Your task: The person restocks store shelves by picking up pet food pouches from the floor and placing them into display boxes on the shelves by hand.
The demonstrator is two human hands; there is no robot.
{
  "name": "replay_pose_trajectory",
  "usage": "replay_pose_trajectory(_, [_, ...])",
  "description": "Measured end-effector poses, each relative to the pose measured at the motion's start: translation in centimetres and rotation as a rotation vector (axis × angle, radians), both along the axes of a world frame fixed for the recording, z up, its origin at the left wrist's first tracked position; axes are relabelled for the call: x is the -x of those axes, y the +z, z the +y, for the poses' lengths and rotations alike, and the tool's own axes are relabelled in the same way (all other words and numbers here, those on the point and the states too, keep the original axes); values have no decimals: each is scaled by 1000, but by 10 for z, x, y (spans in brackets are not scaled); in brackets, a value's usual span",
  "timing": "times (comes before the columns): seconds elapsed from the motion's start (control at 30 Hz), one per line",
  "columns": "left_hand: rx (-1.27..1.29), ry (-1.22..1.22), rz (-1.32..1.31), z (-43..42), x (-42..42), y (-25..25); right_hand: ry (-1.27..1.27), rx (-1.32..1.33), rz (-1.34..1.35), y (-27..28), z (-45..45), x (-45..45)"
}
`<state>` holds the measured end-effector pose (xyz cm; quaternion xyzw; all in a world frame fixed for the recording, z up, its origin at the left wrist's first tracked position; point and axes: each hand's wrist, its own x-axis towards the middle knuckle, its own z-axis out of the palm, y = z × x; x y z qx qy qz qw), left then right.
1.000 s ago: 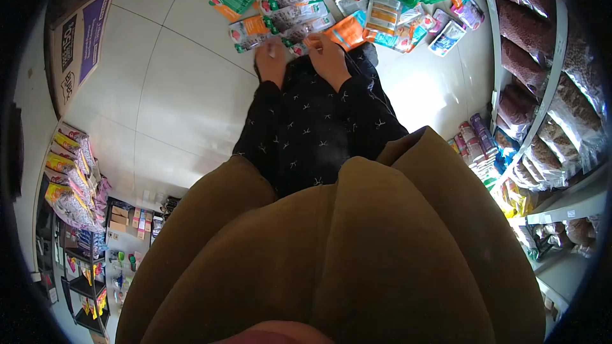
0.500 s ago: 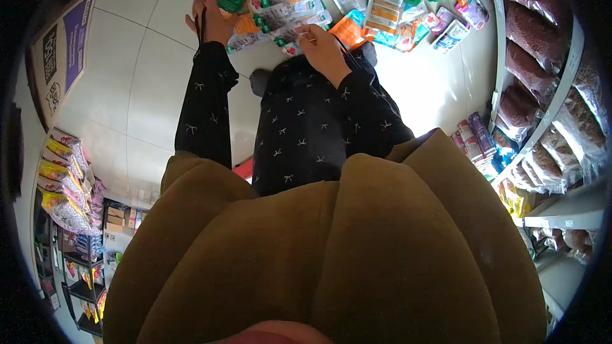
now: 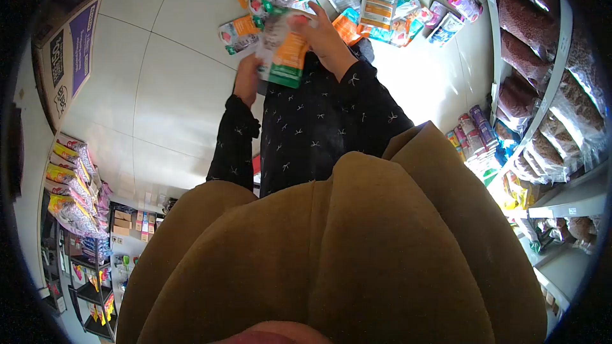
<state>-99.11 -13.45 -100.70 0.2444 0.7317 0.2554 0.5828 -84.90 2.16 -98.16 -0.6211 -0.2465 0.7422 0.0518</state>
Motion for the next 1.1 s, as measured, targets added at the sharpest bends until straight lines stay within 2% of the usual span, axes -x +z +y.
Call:
replay_pose_trajectory(0.03, [8,165,-143,3,-7,-3,-64,70,56,-4,-1,-6])
replay_pose_trajectory(0.1, [24,498,-428,11,-15,-12,-62,14,42,-11,-4,-18])
replay_pose_trajectory(0.13, [23,498,-428,12,-13,-24,-60,-40,26,-15,-7,-25])
replay_pose_trajectory(0.2, [-205,200,674,18,-2,-39,-56,-91,6,-22,-11,-41])
replay_pose_trajectory(0.27, [-32,168,811,23,15,-40,-29,-159,-83,-27,-15,-56])
replay_pose_trajectory(0.3, [-29,167,809,23,22,-41,-17,-191,-128,-28,-16,-59])
replay_pose_trajectory(0.4, [-91,-471,1122,25,36,-51,9,-185,-143,-26,-16,-67])
replay_pose_trajectory(0.43, [-90,-478,1119,21,39,-50,19,-182,-150,-23,-17,-69])
replay_pose_trajectory(0.53, [173,-256,536,7,47,-53,-29,-193,-163,-36,-25,-76])
replay_pose_trajectory(0.6, [184,-357,598,-15,45,-56,-52,-207,-171,-40,-19,-79])
replay_pose_trajectory(0.73, [187,-134,589,-57,31,-37,-43,-258,-364,-39,-9,-80])
replay_pose_trajectory(0.8, [206,-65,614,-73,26,-21,-288,-232,-303,-36,1,-79])
replay_pose_trajectory(0.83, [210,139,440,-75,18,-12,-411,-221,-273,-33,4,-78])
replay_pose_trajectory(0.9, [208,537,76,-69,-3,4,-440,-273,-286,-31,4,-82])
replay_pose_trajectory(0.93, [206,535,76,-63,-13,9,-462,-330,-298,-30,5,-85])
replay_pose_trajectory(1.0, [37,586,-83,-46,-31,21,-490,-391,-306,-22,5,-89])
replay_pose_trajectory(1.1, [-76,606,-171,6,-60,63,-317,-309,-374,7,3,-96])
